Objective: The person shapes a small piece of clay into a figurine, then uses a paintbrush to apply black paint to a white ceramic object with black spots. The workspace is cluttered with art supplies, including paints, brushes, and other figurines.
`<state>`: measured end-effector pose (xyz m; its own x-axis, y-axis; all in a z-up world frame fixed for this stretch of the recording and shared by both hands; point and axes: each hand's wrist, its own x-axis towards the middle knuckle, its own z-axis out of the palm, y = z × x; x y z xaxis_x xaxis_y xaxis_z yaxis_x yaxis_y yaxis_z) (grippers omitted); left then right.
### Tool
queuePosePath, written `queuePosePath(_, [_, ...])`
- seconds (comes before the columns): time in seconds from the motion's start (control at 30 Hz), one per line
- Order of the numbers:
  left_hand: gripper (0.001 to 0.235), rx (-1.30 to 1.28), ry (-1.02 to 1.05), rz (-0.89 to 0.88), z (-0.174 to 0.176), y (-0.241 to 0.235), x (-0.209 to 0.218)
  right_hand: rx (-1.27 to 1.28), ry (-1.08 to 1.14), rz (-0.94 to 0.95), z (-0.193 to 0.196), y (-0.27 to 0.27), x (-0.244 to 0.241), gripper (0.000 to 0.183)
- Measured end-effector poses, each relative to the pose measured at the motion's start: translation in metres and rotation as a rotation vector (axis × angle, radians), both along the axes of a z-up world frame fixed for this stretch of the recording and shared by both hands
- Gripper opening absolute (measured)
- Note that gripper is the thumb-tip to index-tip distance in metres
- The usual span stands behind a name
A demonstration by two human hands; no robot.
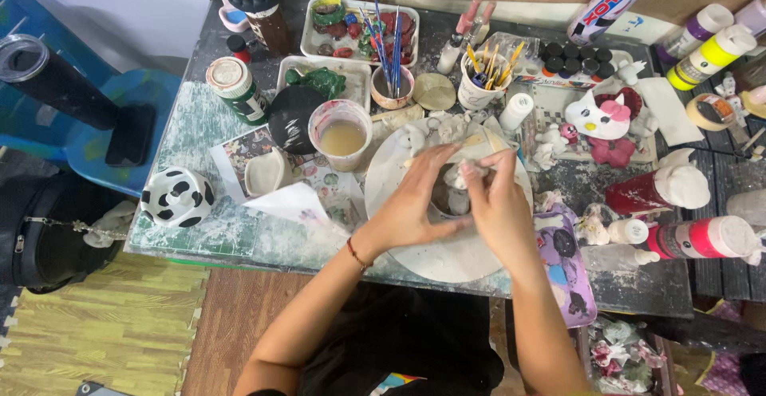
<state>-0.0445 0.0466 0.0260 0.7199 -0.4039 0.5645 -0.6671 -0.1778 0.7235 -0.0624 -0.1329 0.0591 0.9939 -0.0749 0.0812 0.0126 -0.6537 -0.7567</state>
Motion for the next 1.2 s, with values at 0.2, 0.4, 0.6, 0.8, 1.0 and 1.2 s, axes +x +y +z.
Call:
queuePosePath(0.2, [0.126,0.012,0.226,0.080,-0.018,-0.009,-0.007,-0.426,-0.123,-0.104,0.003,0.023,0.002,0.037])
queuePosePath(0.4, [0.130,-0.074,0.244,0.060,-0.029,-0.009,-0.006,-0.572,-0.329,0.158,0.016,0.014,-0.002,0.037])
queuePosePath(0.6, [0.123,-0.039,0.236,0.075,-0.023,-0.012,-0.011,-0.641,-0.467,0.364,0.044,-0.010,-0.007,0.021])
queuePosePath(0.8, [0.093,-0.039,0.255,0.113,-0.019,-0.012,-0.015,-0.396,-0.471,0.371,0.019,0.011,-0.018,0.015])
queuePosePath(1.0, [0.081,-0.066,0.318,0.111,-0.014,-0.012,-0.016,-0.053,-0.351,0.389,0.021,0.000,-0.019,0.034])
queuePosePath(1.2, [0.088,-0.100,0.353,0.214,-0.002,-0.003,-0.029,-0.033,-0.405,0.302,0.039,-0.005,-0.016,0.020])
